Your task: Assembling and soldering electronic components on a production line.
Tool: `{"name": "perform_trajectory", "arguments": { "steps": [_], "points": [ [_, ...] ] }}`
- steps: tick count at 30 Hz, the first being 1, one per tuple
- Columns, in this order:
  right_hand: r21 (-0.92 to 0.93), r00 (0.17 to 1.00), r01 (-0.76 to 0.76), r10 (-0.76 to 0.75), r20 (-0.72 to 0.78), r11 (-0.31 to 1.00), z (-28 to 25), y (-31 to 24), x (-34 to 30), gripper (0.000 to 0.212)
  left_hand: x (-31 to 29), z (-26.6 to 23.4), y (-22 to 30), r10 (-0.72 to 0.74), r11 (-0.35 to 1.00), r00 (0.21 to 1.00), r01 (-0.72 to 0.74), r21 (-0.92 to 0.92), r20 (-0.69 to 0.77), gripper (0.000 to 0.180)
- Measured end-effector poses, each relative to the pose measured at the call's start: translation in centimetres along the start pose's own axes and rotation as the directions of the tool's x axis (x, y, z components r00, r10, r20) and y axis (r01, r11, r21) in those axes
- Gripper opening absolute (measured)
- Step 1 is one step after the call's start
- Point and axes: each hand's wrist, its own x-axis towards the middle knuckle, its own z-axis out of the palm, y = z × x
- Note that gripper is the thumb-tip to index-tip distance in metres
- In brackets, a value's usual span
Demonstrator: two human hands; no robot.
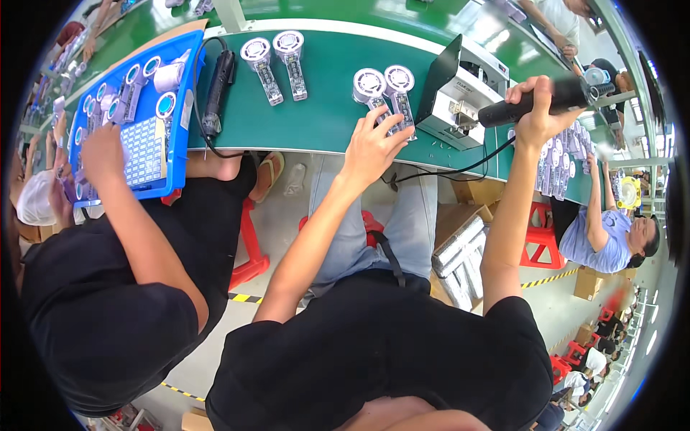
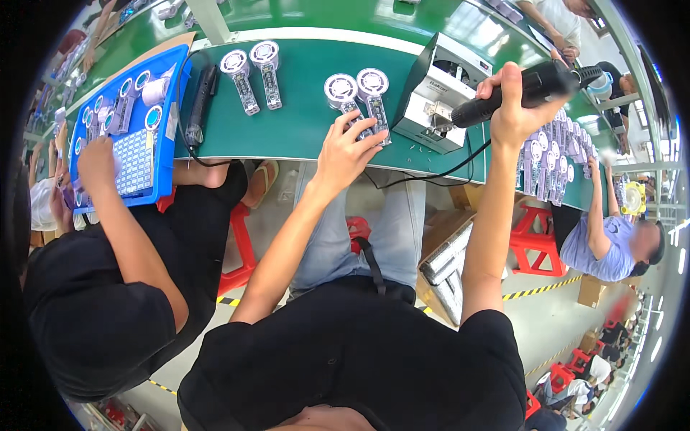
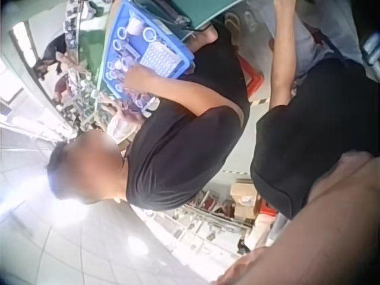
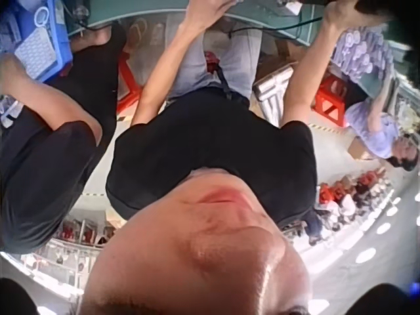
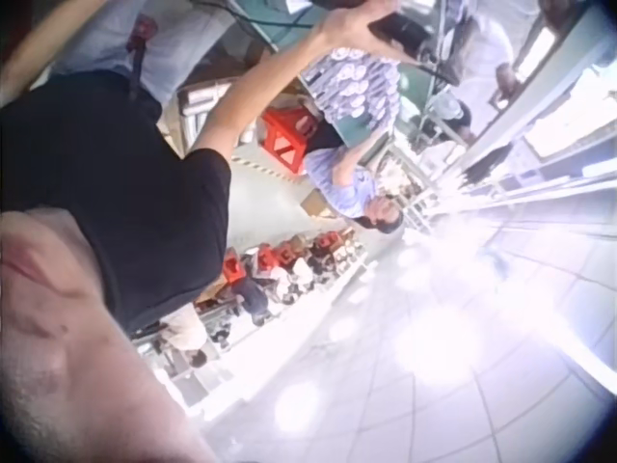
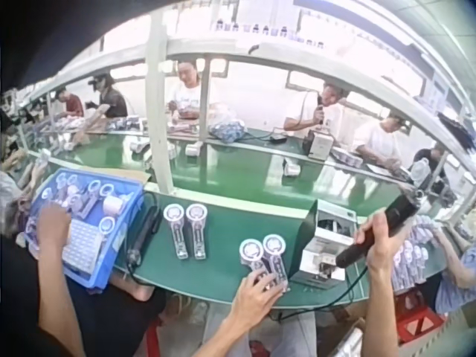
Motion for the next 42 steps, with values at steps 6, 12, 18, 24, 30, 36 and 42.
{"name": "perform_trajectory", "arguments": {
  "steps": [6,12,18,24,30,36,42],
  "points": [
    [-0.012,0.999,-0.05,0.05,0.021,0.999,0.6,0.9,-0.5,0.064,-0.2,-0.6,0.1,-0.002,1.0,1.0,0.002,0.012,0.01,0.028],
    [0.043,0.997,-0.072,0.071,0.029,0.996,0.9,1.9,0.1,0.06,-0.1,-0.7,0.1,0.0,0.999,1.0,0.001,-0.037,0.019,0.031],
    [0.085,0.982,-0.19,0.188,0.036,0.978,1.0,2.4,0.0,0.06,-0.1,-0.6,0.0,-0.014,0.999,1.0,0.015,-0.033,0.023,0.034],
    [0.08,0.99,-0.137,0.134,0.04,0.987,1.4,0.3,-1.1,0.061,-0.4,-0.6,-0.5,-0.004,1.0,1.0,0.004,-0.003,0.013,0.036],
    [-0.031,0.999,0.029,-0.028,0.025,0.999,1.2,-0.5,-0.2,0.067,-0.1,-0.5,0.1,0.004,1.0,1.0,-0.003,-0.008,0.018,0.033],
    [0.061,0.999,-0.035,0.033,0.02,0.998,1.5,1.3,-0.5,0.064,-0.3,-0.6,-0.2,0.001,1.0,1.0,-0.001,0.009,0.022,0.034],
    [0.095,0.997,-0.074,0.072,0.033,0.993,0.7,1.8,-0.1,0.061,0.0,-0.5,0.1,0.0,1.0,1.0,0.0,-0.004,0.028,0.033]
  ]
}}
